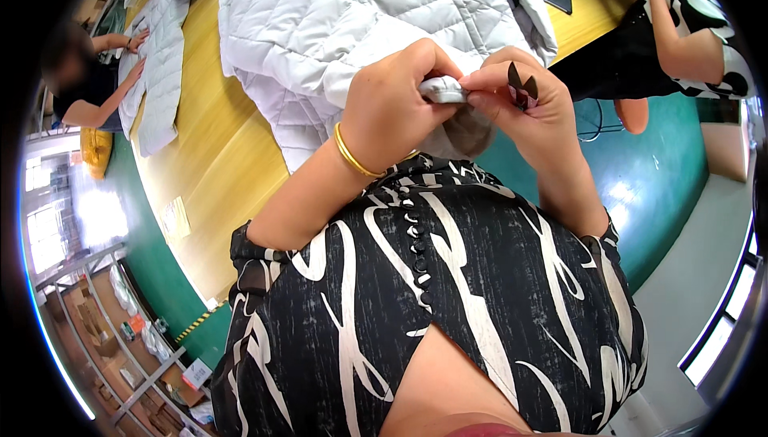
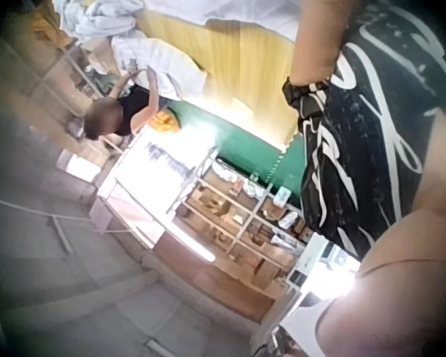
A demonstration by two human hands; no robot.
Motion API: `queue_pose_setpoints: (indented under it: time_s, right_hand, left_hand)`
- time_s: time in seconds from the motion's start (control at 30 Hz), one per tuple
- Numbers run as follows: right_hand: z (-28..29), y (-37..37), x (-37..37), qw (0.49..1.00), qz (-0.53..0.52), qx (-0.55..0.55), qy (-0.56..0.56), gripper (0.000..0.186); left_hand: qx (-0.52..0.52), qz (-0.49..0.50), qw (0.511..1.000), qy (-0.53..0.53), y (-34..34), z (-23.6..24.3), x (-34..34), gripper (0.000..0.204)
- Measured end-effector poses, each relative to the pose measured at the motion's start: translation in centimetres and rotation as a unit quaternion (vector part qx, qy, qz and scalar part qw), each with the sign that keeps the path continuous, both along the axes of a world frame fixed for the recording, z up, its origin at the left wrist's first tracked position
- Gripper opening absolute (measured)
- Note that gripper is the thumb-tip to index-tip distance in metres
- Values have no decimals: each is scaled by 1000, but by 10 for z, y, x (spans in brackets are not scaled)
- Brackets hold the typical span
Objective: The person uses small scissors to trim loose threads from the seams and cuffs of a white puffer jacket laid out on a yellow table. The person smooths the fabric, inspects the zipper area, and snips excess threads from the sleeve and body of the garment.
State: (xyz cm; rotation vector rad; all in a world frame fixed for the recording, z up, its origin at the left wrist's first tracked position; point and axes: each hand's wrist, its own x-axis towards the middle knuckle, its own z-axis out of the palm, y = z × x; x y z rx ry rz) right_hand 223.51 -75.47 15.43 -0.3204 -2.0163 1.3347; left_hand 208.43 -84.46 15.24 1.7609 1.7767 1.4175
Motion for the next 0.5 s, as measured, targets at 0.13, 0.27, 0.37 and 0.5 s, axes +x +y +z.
queue_pose_setpoints:
  time_s: [0.13,0.27,0.37,0.5]
  right_hand:
    - [-2,-4,-4,979,-63,189,37,8]
    - [-10,5,0,968,-172,119,142,5]
    - [-5,18,10,973,-45,-127,185,7]
    - [-3,6,3,984,18,-150,91,10]
  left_hand:
    - [-55,-29,996,-66,1,1,0,18]
    - [-74,-24,991,-105,-4,3,-2,18]
    - [-74,-34,987,-135,-2,2,-4,18]
    - [-61,-28,986,-150,0,-2,-5,17]
